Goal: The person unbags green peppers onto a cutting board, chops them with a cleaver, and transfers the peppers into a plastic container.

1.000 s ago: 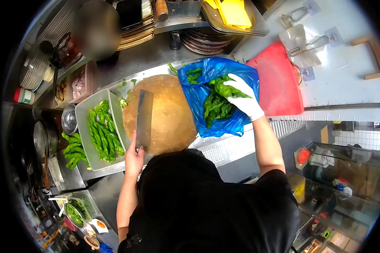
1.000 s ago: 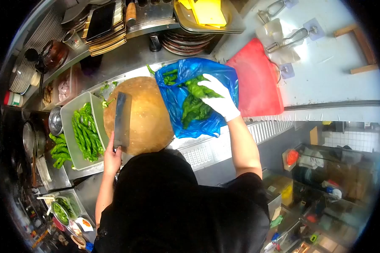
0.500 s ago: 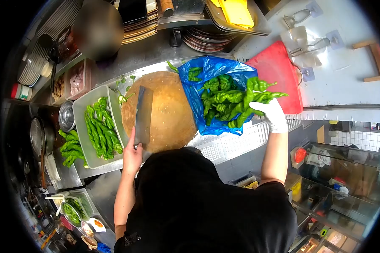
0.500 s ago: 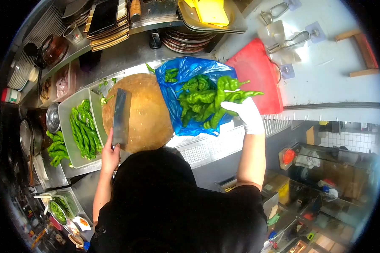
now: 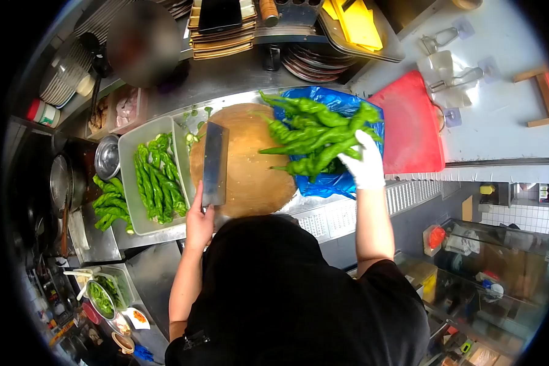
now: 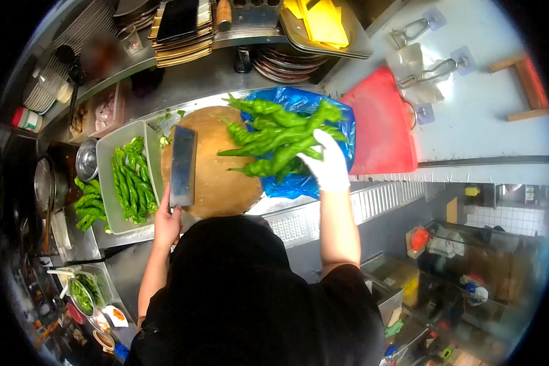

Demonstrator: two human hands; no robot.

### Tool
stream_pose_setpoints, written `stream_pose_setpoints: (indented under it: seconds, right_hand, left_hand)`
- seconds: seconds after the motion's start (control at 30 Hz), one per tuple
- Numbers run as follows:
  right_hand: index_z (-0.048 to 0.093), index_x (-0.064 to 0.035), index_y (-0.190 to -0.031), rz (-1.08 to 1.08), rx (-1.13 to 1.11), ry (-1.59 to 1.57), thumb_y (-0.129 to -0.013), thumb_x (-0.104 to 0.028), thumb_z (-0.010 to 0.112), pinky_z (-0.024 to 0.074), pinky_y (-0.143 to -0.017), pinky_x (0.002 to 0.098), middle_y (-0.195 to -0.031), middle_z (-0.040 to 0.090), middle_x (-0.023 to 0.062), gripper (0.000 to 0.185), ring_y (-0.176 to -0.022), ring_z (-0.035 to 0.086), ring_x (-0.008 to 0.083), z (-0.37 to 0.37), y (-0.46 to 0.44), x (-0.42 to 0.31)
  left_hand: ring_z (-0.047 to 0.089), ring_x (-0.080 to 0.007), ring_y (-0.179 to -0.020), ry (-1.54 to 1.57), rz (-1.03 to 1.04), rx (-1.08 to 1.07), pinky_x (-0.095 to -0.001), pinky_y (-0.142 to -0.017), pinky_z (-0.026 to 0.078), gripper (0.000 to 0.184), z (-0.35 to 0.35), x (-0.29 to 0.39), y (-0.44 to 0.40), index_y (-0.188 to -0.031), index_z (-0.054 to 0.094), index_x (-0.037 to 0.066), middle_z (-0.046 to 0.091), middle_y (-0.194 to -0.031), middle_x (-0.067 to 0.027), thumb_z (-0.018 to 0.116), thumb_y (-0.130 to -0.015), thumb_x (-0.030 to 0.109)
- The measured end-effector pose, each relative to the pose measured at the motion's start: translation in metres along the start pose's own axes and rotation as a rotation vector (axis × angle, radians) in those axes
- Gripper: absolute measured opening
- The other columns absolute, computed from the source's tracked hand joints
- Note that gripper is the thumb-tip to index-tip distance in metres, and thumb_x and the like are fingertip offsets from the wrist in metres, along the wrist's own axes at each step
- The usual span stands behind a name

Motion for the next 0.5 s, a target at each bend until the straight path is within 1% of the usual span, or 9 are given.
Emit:
stream_pose_setpoints:
  seconds: [0.03,0.07,0.17,0.2,0.3,0.33,0.43,0.47,0.5]
  right_hand:
    - [0.062,-0.008,-0.139,0.024,-0.001,-0.008,-0.097,-0.025,0.076,0.058,-0.104,0.0564,-0.131,0.07,0.0181,0.048,-0.122,0.067,0.0372,0.004,-0.007,0.027]
    - [0.063,-0.0086,-0.138,0.076,-0.015,-0.015,-0.097,-0.025,0.076,0.058,-0.104,0.0565,-0.131,0.07,0.0172,0.046,-0.122,0.067,0.0371,0.012,-0.013,0.055]
    - [0.065,-0.0102,-0.134,0.163,-0.126,-0.02,-0.1,-0.021,0.075,0.0574,-0.105,0.0557,-0.131,0.071,0.0136,0.038,-0.123,0.067,0.0355,0.029,-0.043,0.13]
    - [0.066,-0.0106,-0.133,0.121,-0.142,0.048,-0.101,-0.018,0.075,0.0564,-0.107,0.0523,-0.131,0.071,0.0115,0.034,-0.123,0.067,0.0329,0.032,-0.046,0.14]
    - [0.064,-0.0114,-0.136,0.108,-0.087,0.07,-0.102,-0.018,0.074,0.056,-0.107,0.0483,-0.133,0.07,0.0099,0.036,-0.124,0.067,0.0299,0.023,-0.048,0.147]
    - [0.061,-0.0081,-0.139,0.091,-0.085,0.084,-0.102,-0.017,0.074,0.0549,-0.108,0.0442,-0.134,0.069,0.0105,0.039,-0.124,0.067,0.0275,0.025,-0.039,0.141]
    - [0.058,-0.0043,-0.139,-0.037,-0.148,0.158,-0.103,-0.017,0.074,0.0525,-0.111,0.0412,-0.136,0.067,0.012,0.041,-0.127,0.065,0.0269,0.022,-0.038,0.132]
    - [0.051,0.0028,-0.149,0.018,-0.039,0.168,-0.101,-0.015,0.076,0.049,-0.114,0.0391,-0.142,0.063,0.0162,0.057,-0.132,0.062,0.0271,0.005,-0.034,0.134]
    - [0.047,0.0039,-0.153,-0.053,0.003,0.239,-0.1,-0.014,0.077,0.048,-0.115,0.0389,-0.144,0.062,0.0172,0.063,-0.133,0.061,0.0273,0.004,-0.025,0.126]
  left_hand:
    - [0.048,-0.009,-0.049,0.035,0.001,0.017,-0.0338,-0.045,0.044,0.079,-0.002,-0.001,0.002,-0.172,0.033,0.028,0.068,-0.078,-0.0025,0.061,-0.104,0.0]
    - [0.046,-0.0083,-0.05,0.071,0.022,0.038,-0.0312,-0.047,0.044,0.08,-0.005,0.0,0.004,-0.173,0.032,0.027,0.073,-0.089,-0.0036,0.06,-0.104,-0.002]
    - [0.044,-0.0081,-0.055,0.022,0.006,0.084,-0.0279,-0.052,0.044,0.081,-0.017,-0.013,0.004,-0.173,0.031,0.025,0.073,-0.093,-0.0032,0.06,-0.103,-0.003]
    - [0.043,-0.0078,-0.06,0.065,0.049,0.11,-0.0262,-0.057,0.044,0.079,-0.019,-0.012,0.005,-0.173,0.033,0.024,0.071,-0.088,-0.0031,0.061,-0.103,-0.002]
    - [0.042,-0.0081,-0.061,-0.089,0.033,0.124,-0.0269,-0.059,0.045,0.079,-0.027,-0.017,0.007,-0.172,0.035,0.024,0.068,-0.081,-0.0038,0.062,-0.102,-0.001]
    - [0.043,-0.0092,-0.061,-0.083,0.04,0.129,-0.0284,-0.059,0.045,0.08,-0.028,-0.018,0.01,-0.172,0.034,0.025,0.065,-0.077,-0.0055,0.063,-0.102,-0.001]
    - [0.045,-0.0109,-0.061,-0.054,-0.045,0.114,-0.0299,-0.061,0.047,0.081,-0.024,-0.016,0.018,-0.172,0.034,0.025,0.068,-0.079,-0.0061,0.064,-0.101,0.0]
    - [0.046,-0.0114,-0.061,-0.078,-0.021,0.117,-0.0303,-0.061,0.048,0.081,-0.023,-0.015,0.017,-0.172,0.034,0.025,0.068,-0.079,-0.0069,0.064,-0.101,0.0]
    - [0.047,-0.0119,-0.061,-0.103,0.002,0.121,-0.0307,-0.061,0.049,0.08,-0.022,-0.014,0.018,-0.172,0.035,0.025,0.068,-0.079,-0.0078,0.064,-0.101,0.0]
Point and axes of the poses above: each hand's wrist, its own y-axis away from the middle knuckle, its own z-axis out of the palm, x = y × z, the point moved 10 cm from there along -y, towards the middle knuckle
